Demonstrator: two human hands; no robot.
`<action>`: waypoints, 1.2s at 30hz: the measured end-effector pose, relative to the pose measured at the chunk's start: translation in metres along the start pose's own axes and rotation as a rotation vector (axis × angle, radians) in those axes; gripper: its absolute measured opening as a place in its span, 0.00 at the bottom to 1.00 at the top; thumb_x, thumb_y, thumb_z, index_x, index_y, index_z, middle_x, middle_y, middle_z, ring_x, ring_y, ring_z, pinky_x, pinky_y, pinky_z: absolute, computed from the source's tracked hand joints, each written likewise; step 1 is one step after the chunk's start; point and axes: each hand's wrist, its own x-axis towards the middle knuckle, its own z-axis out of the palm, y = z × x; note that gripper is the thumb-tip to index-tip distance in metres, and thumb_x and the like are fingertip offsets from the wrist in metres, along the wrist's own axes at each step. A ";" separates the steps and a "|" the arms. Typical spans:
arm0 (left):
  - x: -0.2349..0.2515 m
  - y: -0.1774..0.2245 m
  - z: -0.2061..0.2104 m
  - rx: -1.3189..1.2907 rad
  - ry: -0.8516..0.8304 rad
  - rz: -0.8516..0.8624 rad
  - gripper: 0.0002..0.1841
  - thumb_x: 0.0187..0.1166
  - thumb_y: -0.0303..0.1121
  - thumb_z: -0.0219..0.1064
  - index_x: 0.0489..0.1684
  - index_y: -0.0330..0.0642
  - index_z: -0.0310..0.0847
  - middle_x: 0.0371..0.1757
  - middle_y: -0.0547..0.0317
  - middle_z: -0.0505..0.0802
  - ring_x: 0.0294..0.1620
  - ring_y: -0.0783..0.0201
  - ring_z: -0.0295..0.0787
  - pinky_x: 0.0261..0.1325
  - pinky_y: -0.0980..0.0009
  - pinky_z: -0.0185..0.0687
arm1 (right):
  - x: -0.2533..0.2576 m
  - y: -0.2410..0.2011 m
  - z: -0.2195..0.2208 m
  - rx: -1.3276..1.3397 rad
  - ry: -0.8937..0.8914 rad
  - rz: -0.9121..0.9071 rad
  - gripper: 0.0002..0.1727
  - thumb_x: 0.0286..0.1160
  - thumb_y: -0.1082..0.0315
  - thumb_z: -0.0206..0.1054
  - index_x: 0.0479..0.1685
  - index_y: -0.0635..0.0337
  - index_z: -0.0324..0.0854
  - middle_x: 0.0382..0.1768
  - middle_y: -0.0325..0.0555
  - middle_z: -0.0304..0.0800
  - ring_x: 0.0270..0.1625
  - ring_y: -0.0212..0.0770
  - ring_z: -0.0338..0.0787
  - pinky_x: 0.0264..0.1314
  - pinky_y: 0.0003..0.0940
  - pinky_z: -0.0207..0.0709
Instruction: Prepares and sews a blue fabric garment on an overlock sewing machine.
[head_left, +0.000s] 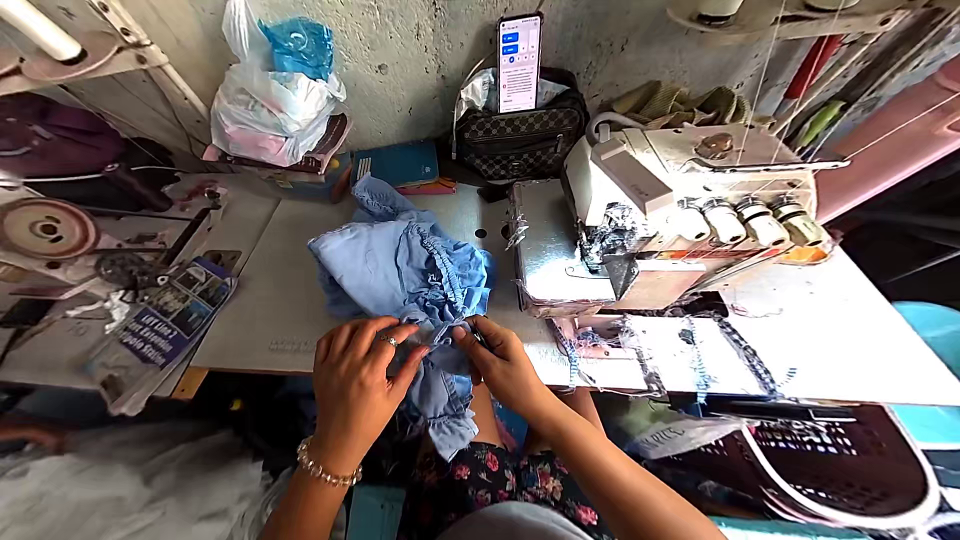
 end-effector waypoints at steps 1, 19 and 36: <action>-0.001 -0.001 0.002 -0.004 -0.025 -0.012 0.19 0.80 0.55 0.64 0.44 0.53 0.96 0.51 0.57 0.96 0.53 0.52 0.90 0.60 0.52 0.73 | 0.000 0.001 0.000 0.011 -0.008 0.026 0.13 0.91 0.64 0.56 0.46 0.63 0.81 0.25 0.31 0.79 0.19 0.17 0.74 0.24 0.14 0.72; 0.003 -0.024 -0.004 -0.156 -0.130 0.123 0.19 0.87 0.45 0.54 0.34 0.46 0.89 0.47 0.55 0.94 0.59 0.53 0.86 0.65 0.47 0.64 | -0.018 0.014 -0.026 -0.856 0.182 -0.518 0.10 0.77 0.71 0.64 0.45 0.56 0.91 0.51 0.54 0.93 0.29 0.46 0.92 0.23 0.39 0.81; -0.035 -0.046 -0.074 -1.433 -0.150 -0.451 0.15 0.84 0.53 0.58 0.40 0.66 0.92 0.45 0.77 0.96 0.55 0.72 0.93 0.69 0.68 0.86 | -0.041 0.042 -0.061 -0.683 0.436 -0.505 0.15 0.72 0.76 0.64 0.52 0.61 0.92 0.39 0.50 0.94 0.38 0.38 0.92 0.40 0.30 0.84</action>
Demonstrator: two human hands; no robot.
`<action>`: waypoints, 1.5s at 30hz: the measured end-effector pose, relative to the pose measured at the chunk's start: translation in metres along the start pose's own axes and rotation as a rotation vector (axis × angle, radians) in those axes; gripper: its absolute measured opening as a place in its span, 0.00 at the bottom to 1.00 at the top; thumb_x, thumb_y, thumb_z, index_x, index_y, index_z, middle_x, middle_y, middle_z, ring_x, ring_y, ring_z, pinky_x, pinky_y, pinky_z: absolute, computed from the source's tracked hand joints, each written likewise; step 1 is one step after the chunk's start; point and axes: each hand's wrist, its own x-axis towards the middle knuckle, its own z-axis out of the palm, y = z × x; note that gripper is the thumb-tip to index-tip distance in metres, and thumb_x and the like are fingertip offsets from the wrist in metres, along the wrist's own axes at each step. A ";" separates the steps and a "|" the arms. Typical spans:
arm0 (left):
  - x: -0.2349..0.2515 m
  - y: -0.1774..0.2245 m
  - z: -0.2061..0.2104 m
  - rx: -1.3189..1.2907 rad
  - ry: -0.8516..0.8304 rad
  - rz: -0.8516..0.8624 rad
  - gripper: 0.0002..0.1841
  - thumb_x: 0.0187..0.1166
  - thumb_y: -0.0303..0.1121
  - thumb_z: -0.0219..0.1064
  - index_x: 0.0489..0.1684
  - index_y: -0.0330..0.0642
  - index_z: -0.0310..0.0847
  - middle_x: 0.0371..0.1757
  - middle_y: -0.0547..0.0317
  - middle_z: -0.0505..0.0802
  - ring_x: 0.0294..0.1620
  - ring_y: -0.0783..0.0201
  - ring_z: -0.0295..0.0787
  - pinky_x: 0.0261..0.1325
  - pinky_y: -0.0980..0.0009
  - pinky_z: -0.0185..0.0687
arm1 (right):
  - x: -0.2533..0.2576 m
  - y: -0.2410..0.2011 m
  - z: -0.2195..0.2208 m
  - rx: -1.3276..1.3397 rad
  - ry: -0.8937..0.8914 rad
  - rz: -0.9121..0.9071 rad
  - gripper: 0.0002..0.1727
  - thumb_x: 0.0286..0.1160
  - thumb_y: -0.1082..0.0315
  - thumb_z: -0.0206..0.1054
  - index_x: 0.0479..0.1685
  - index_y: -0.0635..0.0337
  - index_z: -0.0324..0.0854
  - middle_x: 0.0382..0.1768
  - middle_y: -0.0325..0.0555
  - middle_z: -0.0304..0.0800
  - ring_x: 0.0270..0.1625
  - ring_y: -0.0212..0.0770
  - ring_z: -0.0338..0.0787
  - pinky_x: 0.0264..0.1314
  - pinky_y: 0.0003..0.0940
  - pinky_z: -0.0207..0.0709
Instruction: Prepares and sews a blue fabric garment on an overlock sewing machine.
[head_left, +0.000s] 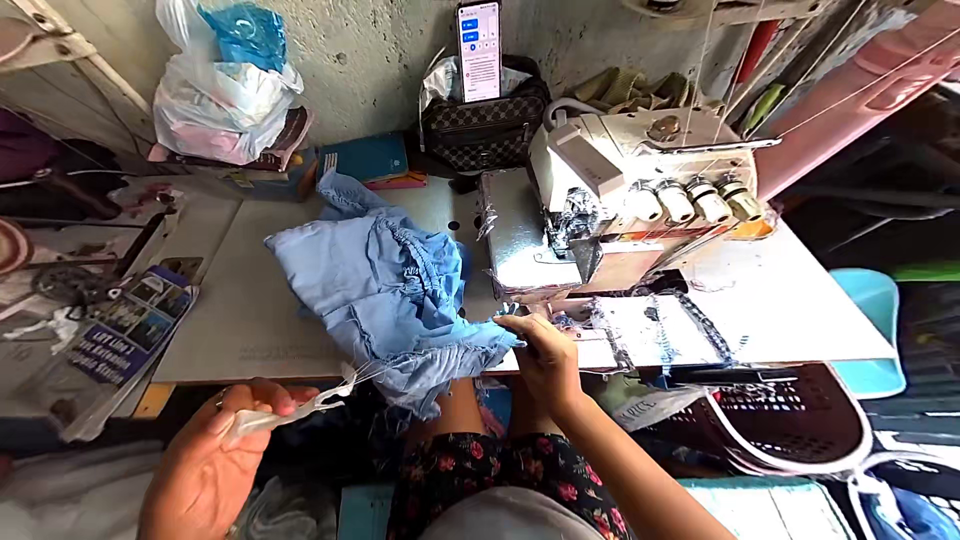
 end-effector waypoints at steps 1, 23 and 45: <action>-0.002 -0.003 0.004 -0.022 0.017 -0.003 0.15 0.84 0.53 0.59 0.38 0.65 0.92 0.43 0.77 0.95 0.54 0.71 0.93 0.69 0.66 0.86 | -0.002 0.000 0.001 0.052 -0.007 0.030 0.16 0.70 0.78 0.63 0.53 0.63 0.92 0.41 0.50 0.95 0.38 0.36 0.92 0.41 0.28 0.84; -0.052 0.017 -0.087 0.219 0.394 0.022 0.21 0.89 0.57 0.49 0.40 0.64 0.88 0.32 0.79 0.94 0.35 0.77 0.91 0.45 0.77 0.88 | -0.065 0.000 -0.018 0.095 -0.105 0.148 0.17 0.64 0.76 0.66 0.53 0.61 0.90 0.41 0.46 0.94 0.39 0.28 0.90 0.46 0.19 0.83; -0.094 -0.222 0.013 0.846 0.138 -0.778 0.15 0.77 0.22 0.68 0.58 0.20 0.82 0.57 0.27 0.90 0.64 0.41 0.86 0.74 0.48 0.73 | -0.113 -0.028 -0.002 0.011 -0.321 -0.093 0.15 0.67 0.70 0.66 0.51 0.49 0.93 0.37 0.45 0.93 0.29 0.36 0.90 0.27 0.27 0.81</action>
